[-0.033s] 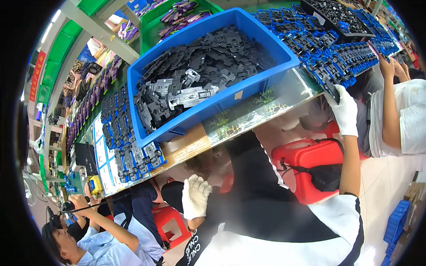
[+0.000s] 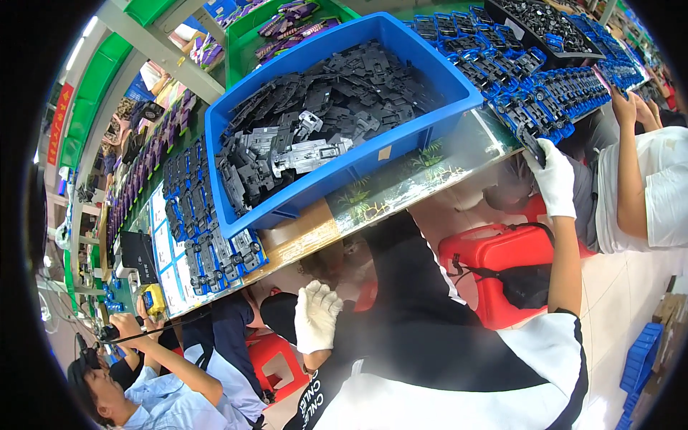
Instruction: The person assembles toy cars by taking black plastic parts from a bin and fitting them into the car bodies by hand.
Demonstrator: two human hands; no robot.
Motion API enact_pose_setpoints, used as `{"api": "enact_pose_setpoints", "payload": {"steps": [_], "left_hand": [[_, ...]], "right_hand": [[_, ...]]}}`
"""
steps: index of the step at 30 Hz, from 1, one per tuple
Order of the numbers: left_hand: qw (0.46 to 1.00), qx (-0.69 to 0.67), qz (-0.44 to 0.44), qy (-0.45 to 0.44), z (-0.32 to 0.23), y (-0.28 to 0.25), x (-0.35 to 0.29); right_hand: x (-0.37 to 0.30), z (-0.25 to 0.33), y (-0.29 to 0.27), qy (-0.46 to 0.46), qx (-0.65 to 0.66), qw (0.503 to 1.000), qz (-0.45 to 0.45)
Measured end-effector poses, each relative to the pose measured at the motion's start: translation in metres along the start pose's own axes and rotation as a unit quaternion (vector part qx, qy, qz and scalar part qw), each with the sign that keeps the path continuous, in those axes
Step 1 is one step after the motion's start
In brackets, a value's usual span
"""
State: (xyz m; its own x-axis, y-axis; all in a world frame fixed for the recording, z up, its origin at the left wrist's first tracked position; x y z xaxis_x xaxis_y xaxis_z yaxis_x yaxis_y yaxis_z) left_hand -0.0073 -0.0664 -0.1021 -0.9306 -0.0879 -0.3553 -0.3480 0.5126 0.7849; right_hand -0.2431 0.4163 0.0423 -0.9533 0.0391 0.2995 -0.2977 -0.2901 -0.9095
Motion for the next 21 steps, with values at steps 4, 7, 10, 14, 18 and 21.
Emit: {"api": "enact_pose_setpoints", "payload": {"steps": [4, 7, 10, 14, 18, 21], "left_hand": [[0.999, 0.021, -0.002, -0.024, 0.004, 0.012, 0.004], [0.994, 0.090, 0.055, 0.001, 0.001, 0.028, 0.001], [0.982, 0.032, 0.177, -0.063, 0.024, 0.056, 0.010], [0.953, 0.051, 0.294, -0.054, 0.040, 0.133, 0.020], [0.951, -0.050, 0.305, -0.016, 0.042, 0.160, 0.031], [0.968, -0.134, 0.210, 0.011, 0.040, 0.133, 0.036]], "right_hand": [[-0.010, -0.004, 0.006, -0.052, 0.017, 0.997, -0.047], [-0.030, 0.031, -0.005, -0.101, 0.026, 0.994, -0.029], [-0.065, 0.087, -0.033, -0.149, 0.092, 0.985, 0.005], [-0.098, 0.173, -0.022, -0.212, 0.228, 0.941, 0.133], [-0.127, 0.237, 0.005, -0.326, 0.233, 0.900, 0.173], [-0.142, 0.268, 0.029, -0.384, 0.222, 0.867, 0.227]]}}
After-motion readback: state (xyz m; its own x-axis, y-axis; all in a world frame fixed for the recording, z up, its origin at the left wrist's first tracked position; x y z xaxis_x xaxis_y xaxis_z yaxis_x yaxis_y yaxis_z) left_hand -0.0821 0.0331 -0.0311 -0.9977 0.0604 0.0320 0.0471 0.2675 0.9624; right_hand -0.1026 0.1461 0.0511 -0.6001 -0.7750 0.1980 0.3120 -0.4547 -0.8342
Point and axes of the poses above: each hand's wrist, its own x-axis towards the middle knuckle, its own y-axis out of the palm, z = x × y, the point moved 9 cm from there along x, towards the middle knuckle, and after that the axes turned 12 degrees about z, right-handed, at the moved point
